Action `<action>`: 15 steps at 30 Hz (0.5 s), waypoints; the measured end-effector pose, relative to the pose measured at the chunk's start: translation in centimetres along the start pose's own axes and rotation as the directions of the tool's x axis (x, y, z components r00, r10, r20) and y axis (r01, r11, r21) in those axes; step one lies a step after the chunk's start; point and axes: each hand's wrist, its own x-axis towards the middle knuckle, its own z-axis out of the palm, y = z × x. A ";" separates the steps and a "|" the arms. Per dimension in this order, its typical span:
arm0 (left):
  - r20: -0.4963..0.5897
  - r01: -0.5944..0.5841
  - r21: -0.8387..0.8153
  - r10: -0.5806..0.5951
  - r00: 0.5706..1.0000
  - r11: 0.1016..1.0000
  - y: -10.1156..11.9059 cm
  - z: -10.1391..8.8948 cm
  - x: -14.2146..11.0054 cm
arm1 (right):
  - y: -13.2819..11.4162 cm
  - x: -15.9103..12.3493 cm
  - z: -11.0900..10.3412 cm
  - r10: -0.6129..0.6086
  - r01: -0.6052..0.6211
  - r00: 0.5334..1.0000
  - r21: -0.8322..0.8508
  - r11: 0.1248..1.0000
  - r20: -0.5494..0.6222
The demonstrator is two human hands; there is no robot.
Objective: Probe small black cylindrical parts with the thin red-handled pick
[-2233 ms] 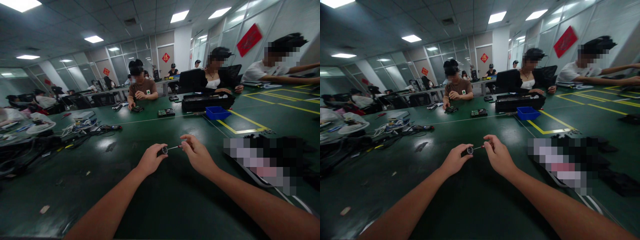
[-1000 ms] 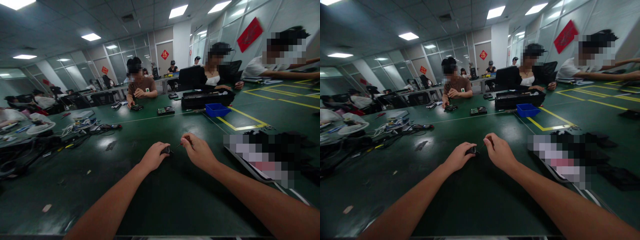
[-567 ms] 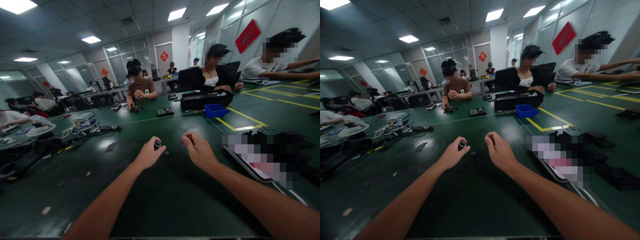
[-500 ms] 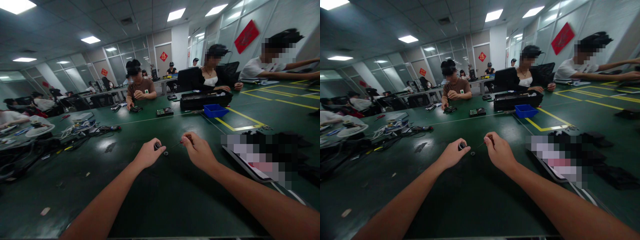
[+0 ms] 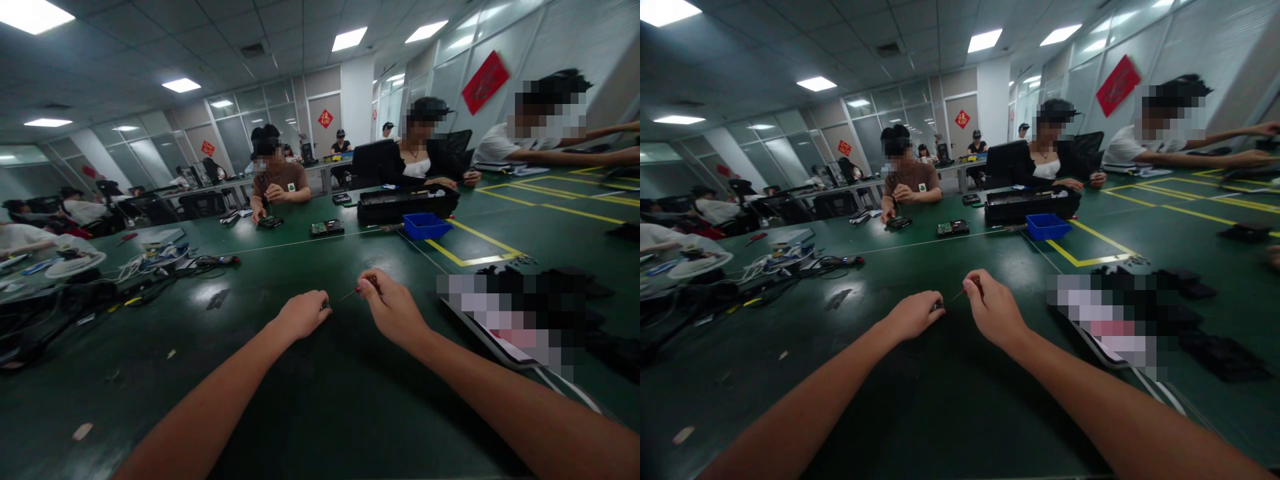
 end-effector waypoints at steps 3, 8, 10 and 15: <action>-0.084 0.059 -0.197 -0.076 0.994 0.979 -0.9 -0.7 -0.2 | -0.1 0.0 -0.1 -0.004 0.004 1.000 0.001 1.000 0.003; -0.189 0.133 -0.594 -0.299 0.935 0.793 -3.6 -3.0 -0.7 | 0.1 0.0 0.0 0.016 -0.016 1.000 0.026 1.000 0.013; -0.196 0.135 -0.742 -0.406 0.893 0.656 -5.1 -4.0 -1.4 | 0.3 0.1 0.1 0.018 -0.018 1.000 0.034 0.999 0.019; -0.242 -0.005 -0.930 -0.602 0.761 0.368 -9.9 -6.9 -4.9 | 0.6 0.1 0.3 0.027 -0.028 0.999 0.040 0.999 0.026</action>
